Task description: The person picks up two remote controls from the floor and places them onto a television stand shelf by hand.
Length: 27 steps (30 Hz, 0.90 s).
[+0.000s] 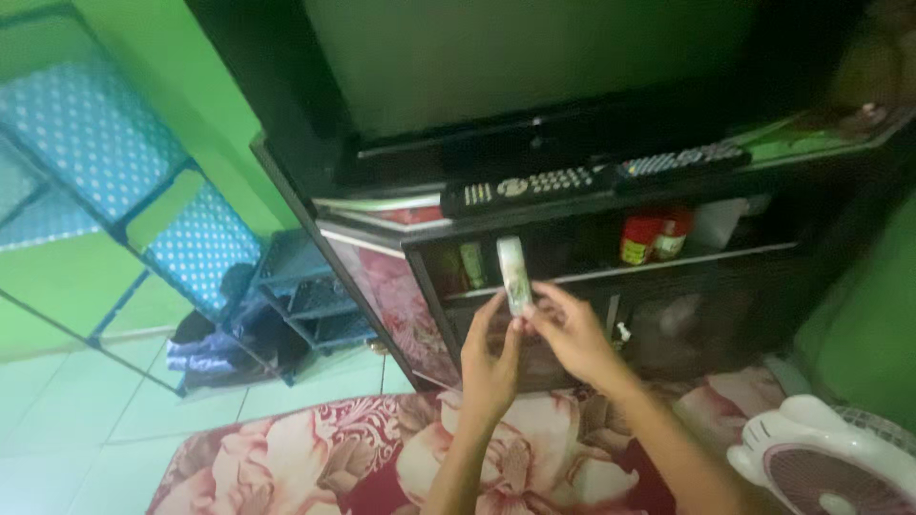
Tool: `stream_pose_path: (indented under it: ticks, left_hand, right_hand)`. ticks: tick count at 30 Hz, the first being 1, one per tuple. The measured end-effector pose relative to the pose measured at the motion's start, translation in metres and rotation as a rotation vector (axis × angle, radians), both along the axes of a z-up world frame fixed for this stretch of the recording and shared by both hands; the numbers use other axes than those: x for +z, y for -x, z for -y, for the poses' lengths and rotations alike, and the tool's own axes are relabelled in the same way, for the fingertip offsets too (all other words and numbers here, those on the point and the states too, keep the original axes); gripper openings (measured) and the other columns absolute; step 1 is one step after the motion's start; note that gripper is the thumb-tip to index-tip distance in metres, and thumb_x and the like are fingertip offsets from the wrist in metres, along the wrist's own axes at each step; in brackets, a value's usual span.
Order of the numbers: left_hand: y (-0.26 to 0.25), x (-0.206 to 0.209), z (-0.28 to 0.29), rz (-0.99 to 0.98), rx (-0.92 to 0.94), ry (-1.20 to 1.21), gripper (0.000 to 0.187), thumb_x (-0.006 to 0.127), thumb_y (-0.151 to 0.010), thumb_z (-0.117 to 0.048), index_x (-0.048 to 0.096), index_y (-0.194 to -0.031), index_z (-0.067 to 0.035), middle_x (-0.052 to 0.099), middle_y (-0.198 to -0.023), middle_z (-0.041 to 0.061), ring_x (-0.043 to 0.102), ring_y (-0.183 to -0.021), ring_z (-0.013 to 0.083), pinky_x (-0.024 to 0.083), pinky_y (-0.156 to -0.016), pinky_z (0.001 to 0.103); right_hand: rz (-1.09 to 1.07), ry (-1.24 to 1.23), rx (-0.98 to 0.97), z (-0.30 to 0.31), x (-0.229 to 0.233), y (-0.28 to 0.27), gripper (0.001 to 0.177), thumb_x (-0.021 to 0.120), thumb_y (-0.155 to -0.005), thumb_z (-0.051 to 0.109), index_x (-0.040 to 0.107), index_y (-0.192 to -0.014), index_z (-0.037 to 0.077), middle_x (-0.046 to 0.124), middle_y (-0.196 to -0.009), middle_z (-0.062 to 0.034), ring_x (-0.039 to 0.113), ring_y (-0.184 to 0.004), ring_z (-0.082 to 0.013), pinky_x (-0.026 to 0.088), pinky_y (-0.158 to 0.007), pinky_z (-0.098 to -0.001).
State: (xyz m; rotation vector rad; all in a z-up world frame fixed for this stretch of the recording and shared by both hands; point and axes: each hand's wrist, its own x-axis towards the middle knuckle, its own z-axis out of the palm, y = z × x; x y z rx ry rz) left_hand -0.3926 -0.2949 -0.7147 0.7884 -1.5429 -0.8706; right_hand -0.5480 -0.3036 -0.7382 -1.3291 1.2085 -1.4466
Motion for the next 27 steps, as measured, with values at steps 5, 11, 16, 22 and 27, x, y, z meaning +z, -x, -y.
stream_pose_path:
  ticks: [5, 11, 16, 22, 27]
  left_hand:
    - [-0.003, -0.001, 0.001, 0.034, 0.048, 0.163, 0.045, 0.064, -0.100, -0.008, 0.055, -0.144, -0.002, 0.063, -0.134, 0.016, 0.066, -0.117, 0.0222, 0.056, -0.093, 0.031]
    - [-0.002, -0.001, 0.019, 0.280, 0.151, 0.237, 0.049, 0.071, -0.094, -0.012, 0.059, -0.141, -0.002, 0.062, -0.134, 0.021, 0.059, -0.122, 0.0371, 0.046, -0.106, 0.042]
    - [-0.006, -0.007, 0.026, 0.293, 0.133, 0.230, 0.054, 0.070, -0.091, -0.013, 0.057, -0.142, 0.000, 0.061, -0.137, 0.021, 0.056, -0.126, 0.0397, 0.042, -0.110, 0.045]
    - [-0.011, -0.025, 0.038, 0.287, 0.144, 0.258, 0.055, 0.071, -0.092, -0.014, 0.054, -0.142, 0.000, 0.059, -0.142, 0.023, 0.052, -0.134, 0.0408, 0.040, -0.115, 0.046]
    - [-0.015, -0.030, 0.034, 0.303, 0.112, 0.209, 0.056, 0.072, -0.091, -0.012, 0.053, -0.143, -0.001, 0.058, -0.141, 0.024, 0.052, -0.134, 0.0405, 0.041, -0.114, 0.045]
  right_hand:
    - [-0.015, 0.015, 0.055, 0.009, 0.012, -0.003, 0.041, 0.066, -0.097, 0.014, 0.060, -0.133, -0.004, 0.075, -0.102, -0.0074, 0.073, -0.088, -0.0114, 0.058, -0.078, -0.0259]
    - [-0.204, -0.017, -0.055, 0.024, 0.026, 0.000, 0.035, 0.066, -0.097, 0.015, 0.065, -0.128, -0.001, 0.078, -0.097, -0.0096, 0.075, -0.081, -0.0144, 0.058, -0.072, -0.0275]
    - [-0.271, 0.018, -0.081, 0.046, 0.022, 0.000, 0.036, 0.067, -0.096, 0.017, 0.064, -0.127, -0.002, 0.077, -0.097, -0.0103, 0.076, -0.083, -0.0147, 0.059, -0.071, -0.0289]
    - [-0.237, -0.008, -0.134, 0.062, 0.026, -0.005, 0.044, 0.068, -0.095, 0.017, 0.057, -0.132, -0.003, 0.077, -0.102, -0.0141, 0.077, -0.087, -0.0163, 0.059, -0.073, -0.0301]
    - [-0.337, 0.078, -0.184, 0.065, 0.023, -0.010, 0.040, 0.070, -0.095, 0.016, 0.063, -0.128, -0.005, 0.077, -0.107, -0.0165, 0.076, -0.092, -0.0200, 0.057, -0.078, -0.0317]
